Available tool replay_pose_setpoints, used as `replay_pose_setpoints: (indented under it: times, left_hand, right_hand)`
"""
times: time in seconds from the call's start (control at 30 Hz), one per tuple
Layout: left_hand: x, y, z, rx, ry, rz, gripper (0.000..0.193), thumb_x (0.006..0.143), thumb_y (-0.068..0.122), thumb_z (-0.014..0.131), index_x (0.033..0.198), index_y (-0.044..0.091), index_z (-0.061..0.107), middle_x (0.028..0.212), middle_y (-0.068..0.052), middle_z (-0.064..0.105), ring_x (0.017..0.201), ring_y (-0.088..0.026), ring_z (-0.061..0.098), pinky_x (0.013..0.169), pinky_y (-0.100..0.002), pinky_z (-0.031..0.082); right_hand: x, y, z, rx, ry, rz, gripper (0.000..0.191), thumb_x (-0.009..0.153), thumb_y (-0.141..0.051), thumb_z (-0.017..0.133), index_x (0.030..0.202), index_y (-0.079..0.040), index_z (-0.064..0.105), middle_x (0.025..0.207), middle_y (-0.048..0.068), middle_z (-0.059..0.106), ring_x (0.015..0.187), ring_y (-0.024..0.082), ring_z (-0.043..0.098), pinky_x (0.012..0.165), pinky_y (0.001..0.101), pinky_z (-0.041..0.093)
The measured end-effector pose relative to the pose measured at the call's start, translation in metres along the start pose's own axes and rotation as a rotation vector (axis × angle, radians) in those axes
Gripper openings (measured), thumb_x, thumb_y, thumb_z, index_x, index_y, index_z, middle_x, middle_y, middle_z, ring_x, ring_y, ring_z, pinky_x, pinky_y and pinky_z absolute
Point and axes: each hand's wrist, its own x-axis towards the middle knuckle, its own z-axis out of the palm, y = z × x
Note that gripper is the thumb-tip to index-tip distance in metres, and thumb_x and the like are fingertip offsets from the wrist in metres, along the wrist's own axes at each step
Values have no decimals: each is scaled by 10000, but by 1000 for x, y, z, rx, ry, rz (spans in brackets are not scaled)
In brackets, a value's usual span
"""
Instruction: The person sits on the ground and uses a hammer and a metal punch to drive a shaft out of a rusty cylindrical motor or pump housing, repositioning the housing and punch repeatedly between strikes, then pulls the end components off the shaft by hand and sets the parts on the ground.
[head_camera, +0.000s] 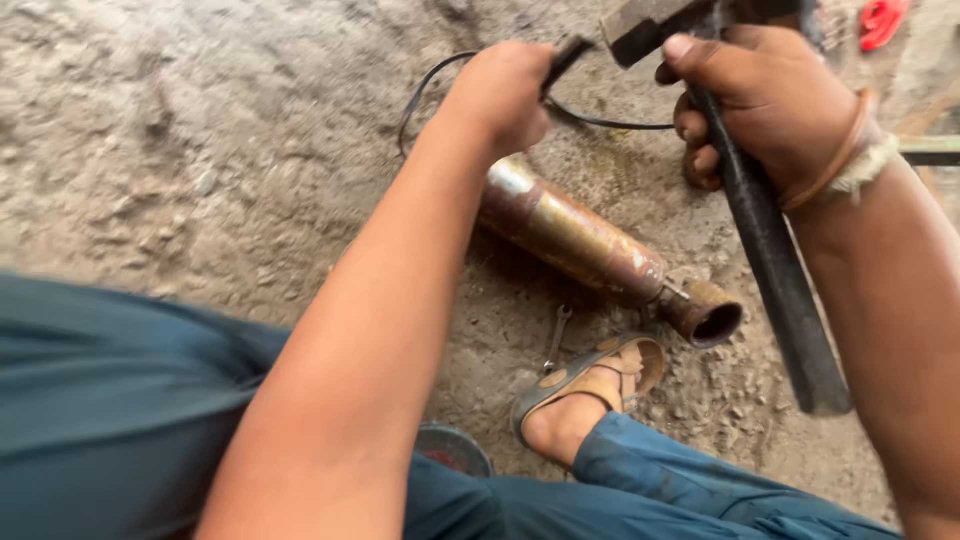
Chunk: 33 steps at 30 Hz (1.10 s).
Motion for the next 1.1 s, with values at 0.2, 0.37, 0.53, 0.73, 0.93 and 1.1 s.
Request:
replay_pose_setpoints:
  times: [0.2,0.37,0.53,0.73,0.93,1.1]
  left_hand:
    - [0,-2,2,-5,16,-61,265,709,-16,676,961,63,677,951,-187,708,963,-402,669,848,-481,535]
    - [3,0,2,-3,-79,-86,301,724,3,674,1009,98,694,983,-168,718,991,-372,679,892,-459,532]
    - [2,-2,0,-43,-9,-64,289,717,27,692,999,91,697,999,-171,721,1013,-376,668,893,-458,530]
    - [6,-8,6,-35,-20,-29,262,698,37,696,951,101,704,1004,-164,719,1012,-377,666,884,-456,535]
    - [0,-10,2,-103,64,-51,278,685,28,686,957,87,698,967,-166,718,981,-388,666,850,-473,530]
    - [-3,-13,-17,-172,2,-178,304,723,-10,629,1004,85,696,938,-168,726,987,-379,670,848,-459,541]
  right_hand:
    - [-3,-1,1,290,78,-256,260,1137,-295,581,1020,-62,587,710,31,593,533,121,570,503,292,499]
    - [4,-5,1,-72,66,-48,248,1088,-336,617,1047,-91,604,674,35,582,475,145,542,426,322,476]
    - [9,0,-9,161,91,-228,260,1096,-348,603,1052,-91,591,667,33,569,471,139,532,426,316,469]
    - [11,-9,-2,-148,50,-19,275,1106,-362,586,1058,-91,575,659,31,553,466,132,519,427,308,461]
    - [-1,-18,13,105,129,-219,290,1117,-376,568,1064,-91,559,650,29,537,461,124,507,428,300,453]
    - [14,-17,22,-184,29,28,302,1125,-388,554,1069,-91,546,643,28,523,457,118,497,428,293,446]
